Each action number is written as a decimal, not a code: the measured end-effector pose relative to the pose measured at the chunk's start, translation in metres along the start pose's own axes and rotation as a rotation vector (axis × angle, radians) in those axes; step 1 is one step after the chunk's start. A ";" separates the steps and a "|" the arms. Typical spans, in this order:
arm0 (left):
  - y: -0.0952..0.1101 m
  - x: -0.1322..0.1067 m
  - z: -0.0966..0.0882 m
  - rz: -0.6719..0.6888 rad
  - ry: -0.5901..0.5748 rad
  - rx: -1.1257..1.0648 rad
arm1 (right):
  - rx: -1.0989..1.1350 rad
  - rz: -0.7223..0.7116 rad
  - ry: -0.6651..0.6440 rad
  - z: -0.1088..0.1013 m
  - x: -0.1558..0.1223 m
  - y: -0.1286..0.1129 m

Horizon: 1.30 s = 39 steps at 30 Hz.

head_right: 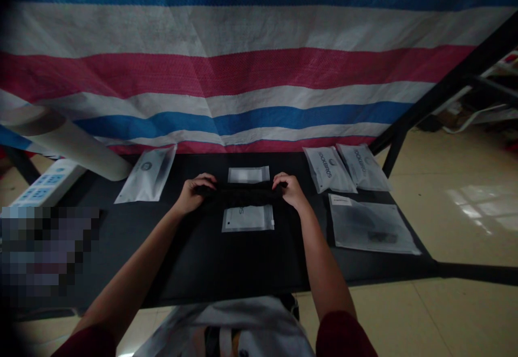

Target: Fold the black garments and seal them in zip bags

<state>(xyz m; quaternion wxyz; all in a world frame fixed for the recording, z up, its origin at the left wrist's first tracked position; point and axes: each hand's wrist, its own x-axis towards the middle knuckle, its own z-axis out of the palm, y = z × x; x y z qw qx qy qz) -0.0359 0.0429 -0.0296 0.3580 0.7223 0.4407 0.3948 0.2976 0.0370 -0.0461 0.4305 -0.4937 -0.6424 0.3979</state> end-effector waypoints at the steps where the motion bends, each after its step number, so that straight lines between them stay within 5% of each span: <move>1: 0.006 -0.002 -0.001 0.042 -0.006 0.060 | -0.021 -0.006 -0.009 -0.003 -0.002 -0.002; 7: 0.033 -0.029 -0.004 0.148 -0.108 0.442 | -0.284 -0.029 -0.016 -0.007 -0.020 -0.020; 13: 0.021 -0.044 0.004 0.143 -0.169 0.692 | -0.441 -0.081 0.011 -0.005 -0.045 -0.021; 20: 0.011 -0.010 0.006 0.128 -0.086 0.710 | -0.687 -0.145 -0.137 0.001 -0.085 -0.041; 25: 0.007 0.015 0.013 0.060 -0.116 0.497 | -0.458 -0.070 -0.340 0.009 -0.095 -0.065; 28: 0.005 0.017 0.023 -0.076 0.102 0.526 | -0.480 0.022 -0.138 0.012 -0.085 -0.064; 31: 0.004 0.013 0.031 -0.217 0.232 0.703 | -0.751 0.084 0.073 0.018 -0.072 -0.054; 35: 0.005 0.009 0.032 -0.289 0.096 0.790 | -1.013 0.147 0.080 0.027 -0.062 -0.043; 39: 0.006 0.013 0.029 -0.240 -0.024 0.632 | -1.067 0.174 0.000 0.027 -0.053 -0.037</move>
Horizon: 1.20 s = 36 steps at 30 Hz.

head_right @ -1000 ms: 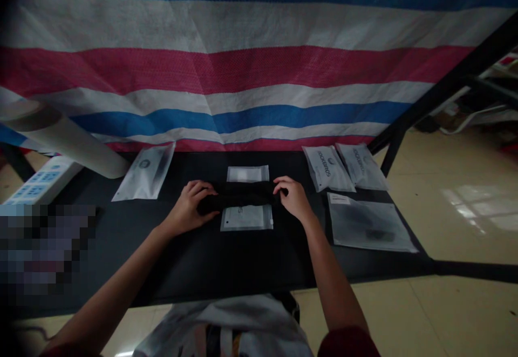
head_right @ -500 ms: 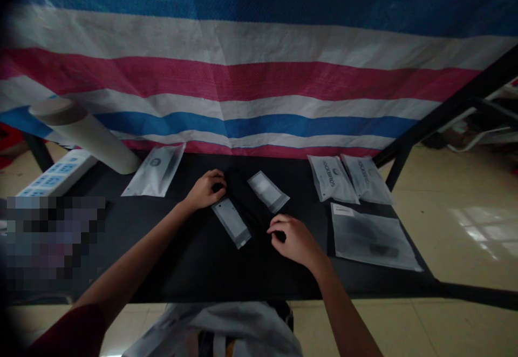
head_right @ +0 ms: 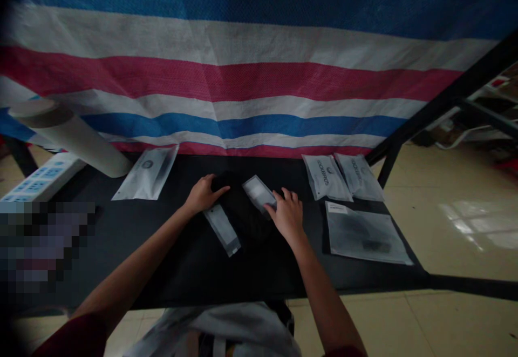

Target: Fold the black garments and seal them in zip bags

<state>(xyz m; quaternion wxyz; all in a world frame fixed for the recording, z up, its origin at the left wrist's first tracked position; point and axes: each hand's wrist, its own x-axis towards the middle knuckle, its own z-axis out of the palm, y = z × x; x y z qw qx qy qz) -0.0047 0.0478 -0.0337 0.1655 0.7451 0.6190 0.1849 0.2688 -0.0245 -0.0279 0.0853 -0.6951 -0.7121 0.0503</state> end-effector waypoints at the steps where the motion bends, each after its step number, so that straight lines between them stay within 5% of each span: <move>1: 0.000 0.002 0.000 0.009 -0.022 -0.054 | 0.001 -0.014 -0.018 0.000 0.004 0.002; 8: -0.007 0.009 -0.001 0.104 0.000 -0.407 | 0.088 -0.211 -0.157 0.001 0.041 0.020; 16: 0.009 0.009 -0.004 0.146 -0.199 -0.997 | 0.254 -0.379 -0.354 0.005 0.088 0.016; 20: 0.016 0.013 0.012 0.125 -0.062 -0.996 | 0.391 -0.317 -0.136 0.011 0.085 0.000; 23: 0.014 0.012 0.023 0.061 -0.068 -1.040 | 0.653 -0.216 0.051 0.017 0.075 -0.016; 29: 0.009 0.006 0.023 0.019 0.030 -1.096 | 1.199 -0.148 -0.248 0.030 0.062 -0.036; 36: 0.018 0.000 0.026 -0.140 0.033 -1.170 | 1.350 -0.041 -0.384 0.037 0.061 -0.047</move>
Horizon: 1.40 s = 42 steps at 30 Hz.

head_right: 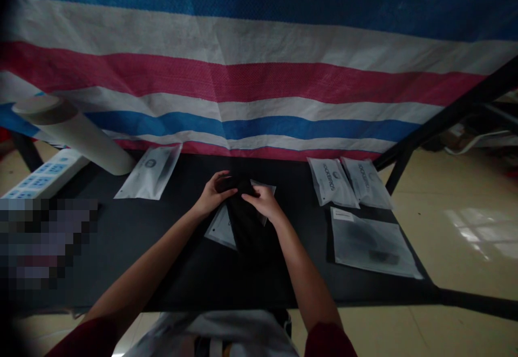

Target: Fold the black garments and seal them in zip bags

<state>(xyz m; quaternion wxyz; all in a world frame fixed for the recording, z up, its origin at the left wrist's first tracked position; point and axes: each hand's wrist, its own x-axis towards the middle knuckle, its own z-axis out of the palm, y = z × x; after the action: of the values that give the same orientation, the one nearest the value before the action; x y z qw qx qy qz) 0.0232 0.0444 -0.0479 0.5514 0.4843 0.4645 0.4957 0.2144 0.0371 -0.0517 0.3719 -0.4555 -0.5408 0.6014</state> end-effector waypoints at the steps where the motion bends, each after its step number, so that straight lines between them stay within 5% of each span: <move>1: 0.001 -0.001 0.001 -0.027 0.002 -0.011 | 0.020 -0.010 0.017 0.001 0.000 0.000; 9: 0.002 -0.007 0.002 -0.019 -0.288 0.061 | 0.096 -0.078 0.156 0.004 -0.005 -0.007; 17: 0.001 -0.009 0.004 0.261 -0.199 0.198 | 0.139 0.166 0.123 -0.013 -0.008 0.004; 28: 0.010 -0.016 0.009 0.338 -0.224 0.240 | 0.087 0.110 -0.061 -0.012 -0.019 -0.015; 37: 0.015 -0.028 0.024 -0.009 -0.304 -0.022 | 0.310 -0.026 0.245 -0.007 -0.020 -0.021; 42: 0.013 -0.036 0.028 -0.234 -0.385 -0.026 | 0.232 -0.114 0.355 -0.006 -0.015 -0.024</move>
<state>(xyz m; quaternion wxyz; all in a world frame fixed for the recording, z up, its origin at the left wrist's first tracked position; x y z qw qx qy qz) 0.0472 0.0074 -0.0310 0.6899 0.5055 0.3972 0.3329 0.2242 0.0281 -0.0252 0.5446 -0.4773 -0.4189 0.5479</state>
